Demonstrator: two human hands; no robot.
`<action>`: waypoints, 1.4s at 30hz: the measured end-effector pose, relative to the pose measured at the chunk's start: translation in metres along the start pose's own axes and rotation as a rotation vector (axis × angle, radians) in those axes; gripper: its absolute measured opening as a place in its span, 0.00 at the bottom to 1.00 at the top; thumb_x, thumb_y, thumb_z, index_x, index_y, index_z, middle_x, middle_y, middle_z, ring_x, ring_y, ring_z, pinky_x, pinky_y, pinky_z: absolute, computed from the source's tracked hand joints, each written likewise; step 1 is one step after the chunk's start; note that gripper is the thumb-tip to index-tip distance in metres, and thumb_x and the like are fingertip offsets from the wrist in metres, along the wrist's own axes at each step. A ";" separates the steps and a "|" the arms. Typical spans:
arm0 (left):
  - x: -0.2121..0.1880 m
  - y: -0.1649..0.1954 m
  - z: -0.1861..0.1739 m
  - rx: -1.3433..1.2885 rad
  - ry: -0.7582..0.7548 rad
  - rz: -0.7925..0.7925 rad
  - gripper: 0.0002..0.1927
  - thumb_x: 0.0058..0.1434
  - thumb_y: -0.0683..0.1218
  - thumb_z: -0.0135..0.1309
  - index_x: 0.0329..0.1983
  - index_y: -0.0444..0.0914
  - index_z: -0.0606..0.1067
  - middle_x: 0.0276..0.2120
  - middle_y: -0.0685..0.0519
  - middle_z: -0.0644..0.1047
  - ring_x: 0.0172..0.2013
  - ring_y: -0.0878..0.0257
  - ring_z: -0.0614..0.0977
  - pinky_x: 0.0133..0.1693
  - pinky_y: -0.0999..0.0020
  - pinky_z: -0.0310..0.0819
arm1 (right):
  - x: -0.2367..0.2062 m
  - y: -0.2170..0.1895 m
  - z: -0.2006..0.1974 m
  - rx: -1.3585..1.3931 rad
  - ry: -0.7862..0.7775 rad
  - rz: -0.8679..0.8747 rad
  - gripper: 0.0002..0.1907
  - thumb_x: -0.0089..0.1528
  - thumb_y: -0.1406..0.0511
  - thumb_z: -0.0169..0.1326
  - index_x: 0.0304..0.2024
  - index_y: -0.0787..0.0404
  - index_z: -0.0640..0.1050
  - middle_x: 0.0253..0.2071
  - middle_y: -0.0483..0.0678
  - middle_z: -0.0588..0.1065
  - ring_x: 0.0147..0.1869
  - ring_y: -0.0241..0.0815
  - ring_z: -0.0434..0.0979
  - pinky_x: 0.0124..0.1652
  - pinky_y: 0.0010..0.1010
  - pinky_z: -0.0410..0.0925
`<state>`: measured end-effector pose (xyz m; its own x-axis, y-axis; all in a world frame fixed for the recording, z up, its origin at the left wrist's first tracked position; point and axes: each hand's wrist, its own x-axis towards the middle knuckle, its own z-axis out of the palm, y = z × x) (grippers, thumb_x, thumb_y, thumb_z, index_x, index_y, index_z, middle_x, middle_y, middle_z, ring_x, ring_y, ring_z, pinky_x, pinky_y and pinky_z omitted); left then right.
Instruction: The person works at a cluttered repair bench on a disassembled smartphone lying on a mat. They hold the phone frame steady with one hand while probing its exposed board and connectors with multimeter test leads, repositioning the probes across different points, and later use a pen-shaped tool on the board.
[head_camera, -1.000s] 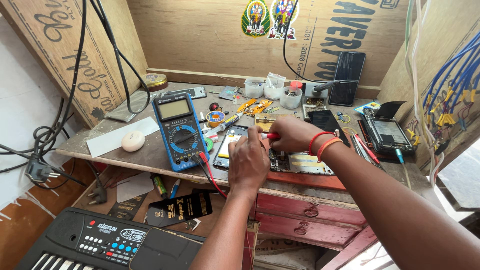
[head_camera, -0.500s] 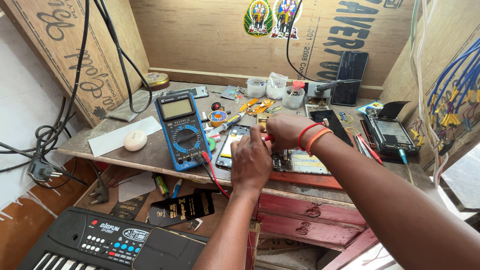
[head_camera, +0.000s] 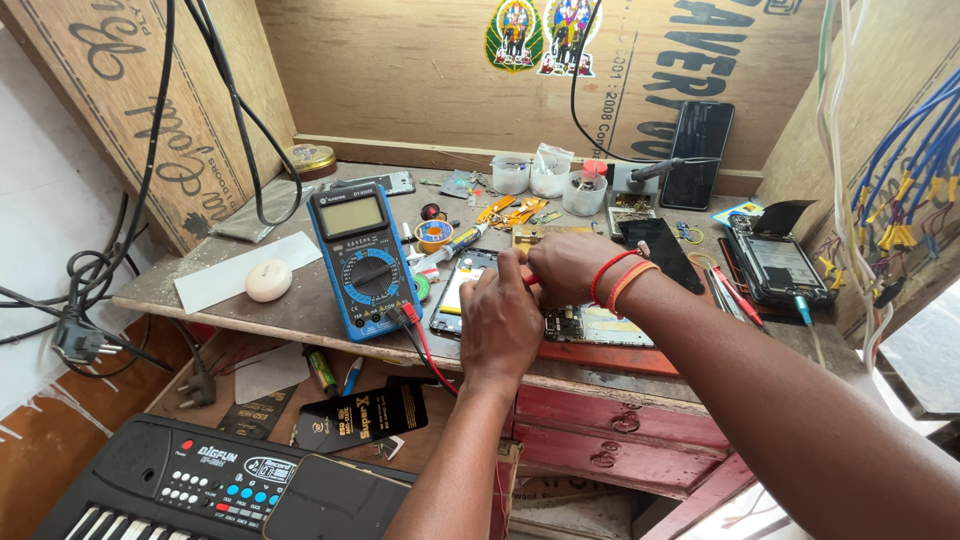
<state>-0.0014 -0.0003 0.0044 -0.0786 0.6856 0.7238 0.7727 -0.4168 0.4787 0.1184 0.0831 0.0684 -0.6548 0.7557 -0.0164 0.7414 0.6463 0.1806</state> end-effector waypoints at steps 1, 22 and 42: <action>0.000 0.000 0.000 0.003 -0.005 -0.004 0.17 0.64 0.44 0.54 0.53 0.38 0.65 0.34 0.52 0.81 0.42 0.53 0.81 0.45 0.53 0.63 | -0.001 0.000 0.001 -0.006 0.001 0.003 0.18 0.56 0.54 0.61 0.34 0.62 0.80 0.34 0.59 0.79 0.42 0.59 0.81 0.44 0.48 0.73; 0.000 -0.003 0.001 0.038 -0.005 0.014 0.15 0.64 0.38 0.48 0.54 0.39 0.65 0.30 0.49 0.80 0.41 0.53 0.81 0.45 0.52 0.63 | -0.011 0.028 -0.002 0.237 0.015 -0.065 0.12 0.63 0.61 0.56 0.33 0.64 0.79 0.31 0.60 0.77 0.39 0.62 0.77 0.42 0.50 0.69; -0.001 -0.002 0.000 0.006 0.008 0.020 0.14 0.65 0.40 0.50 0.53 0.39 0.66 0.33 0.52 0.81 0.41 0.54 0.81 0.46 0.53 0.63 | 0.005 0.005 0.003 0.079 -0.036 -0.012 0.15 0.58 0.56 0.58 0.37 0.62 0.80 0.34 0.59 0.79 0.42 0.59 0.81 0.45 0.49 0.73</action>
<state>-0.0023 -0.0001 0.0026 -0.0678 0.6725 0.7370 0.7779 -0.4269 0.4611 0.1189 0.0902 0.0660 -0.6588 0.7504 -0.0532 0.7440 0.6604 0.1022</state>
